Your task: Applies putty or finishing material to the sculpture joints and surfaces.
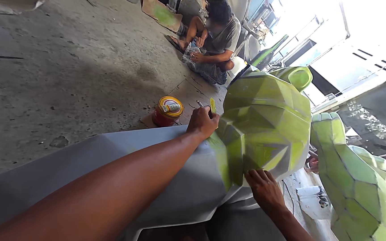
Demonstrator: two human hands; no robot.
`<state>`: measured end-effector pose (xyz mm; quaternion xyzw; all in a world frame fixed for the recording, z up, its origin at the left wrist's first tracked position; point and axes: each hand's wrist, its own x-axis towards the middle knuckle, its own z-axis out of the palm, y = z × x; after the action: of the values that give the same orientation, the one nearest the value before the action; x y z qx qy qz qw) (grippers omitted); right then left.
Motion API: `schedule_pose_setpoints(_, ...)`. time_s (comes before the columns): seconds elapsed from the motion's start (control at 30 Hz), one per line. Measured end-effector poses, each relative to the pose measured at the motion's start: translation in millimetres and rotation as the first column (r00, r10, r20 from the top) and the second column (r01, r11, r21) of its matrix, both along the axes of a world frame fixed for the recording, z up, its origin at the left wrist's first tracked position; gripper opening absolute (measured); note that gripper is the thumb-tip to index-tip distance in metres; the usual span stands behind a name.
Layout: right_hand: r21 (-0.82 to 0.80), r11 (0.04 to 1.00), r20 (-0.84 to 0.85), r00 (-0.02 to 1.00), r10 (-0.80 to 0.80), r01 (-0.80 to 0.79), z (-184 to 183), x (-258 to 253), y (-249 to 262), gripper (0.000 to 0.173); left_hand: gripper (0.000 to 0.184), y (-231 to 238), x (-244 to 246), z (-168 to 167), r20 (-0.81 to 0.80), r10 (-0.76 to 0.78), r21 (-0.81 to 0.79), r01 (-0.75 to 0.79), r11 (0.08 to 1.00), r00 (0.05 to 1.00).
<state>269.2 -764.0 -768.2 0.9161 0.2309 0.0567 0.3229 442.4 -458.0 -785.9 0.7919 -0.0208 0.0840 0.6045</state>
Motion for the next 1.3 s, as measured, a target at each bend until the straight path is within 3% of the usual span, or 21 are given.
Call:
schedule_pose_setpoints(0.27, -0.003, 0.993, 0.018, 0.993, 0.118, -0.118, -7.1, -13.5, -18.2, 0.043, 0.029, -0.2, -0.4, 0.8, -0.002, 0.002, -0.003, -0.002, 1.000, 1.000)
schedule_pose_setpoints(0.47, 0.052, 0.988, 0.042, 0.988, 0.146, -0.148, 10.4, 3.9, -7.3, 0.032, 0.028, -1.8, 0.9, -0.9, -0.012, -0.011, 0.001, 0.011, 1.000, 1.000)
schedule_pose_setpoints(0.63, 0.013, 0.997, 0.084, 0.993, 0.078, -0.079, 1.6, 15.1, -3.6, 0.044, 0.028, -2.1, 0.8, -1.0, 0.001, -0.009, 0.001, 0.009, 1.000, 1.000)
schedule_pose_setpoints(0.8, -0.085, 0.995, 0.022, 0.998, 0.059, -0.057, 2.6, -5.4, -2.5, 0.043, 0.028, -2.3, 0.2, -0.1, 0.003, -0.007, -0.003, 0.007, 1.000, 1.000)
schedule_pose_setpoints(0.93, 0.006, 1.000, -0.028, 0.999, 0.020, -0.020, 26.9, 3.0, 7.1, 0.031, 0.027, -2.2, -0.1, -0.4, -0.008, -0.023, -0.008, 0.023, 1.000, 1.000)
schedule_pose_setpoints(1.0, 0.068, 0.997, -0.002, 0.999, -0.034, 0.034, 40.5, 15.4, 8.7, 0.038, 0.027, -0.8, -0.7, 0.6, -0.013, -0.041, -0.001, 0.041, 0.999, 0.999)
schedule_pose_setpoints(1.13, 0.037, 0.999, -0.012, 0.999, -0.033, 0.034, 32.1, 14.5, -10.4, 0.041, 0.027, -1.1, -1.7, 1.7, -0.012, -0.038, 0.012, 0.038, 0.999, 0.999)
schedule_pose_setpoints(1.3, 0.020, 1.000, -0.086, 0.996, 0.004, -0.002, 37.6, 12.7, 0.7, 0.033, 0.027, -1.5, -0.3, 1.1, -0.017, -0.029, -0.001, 0.029, 1.000, 0.999)
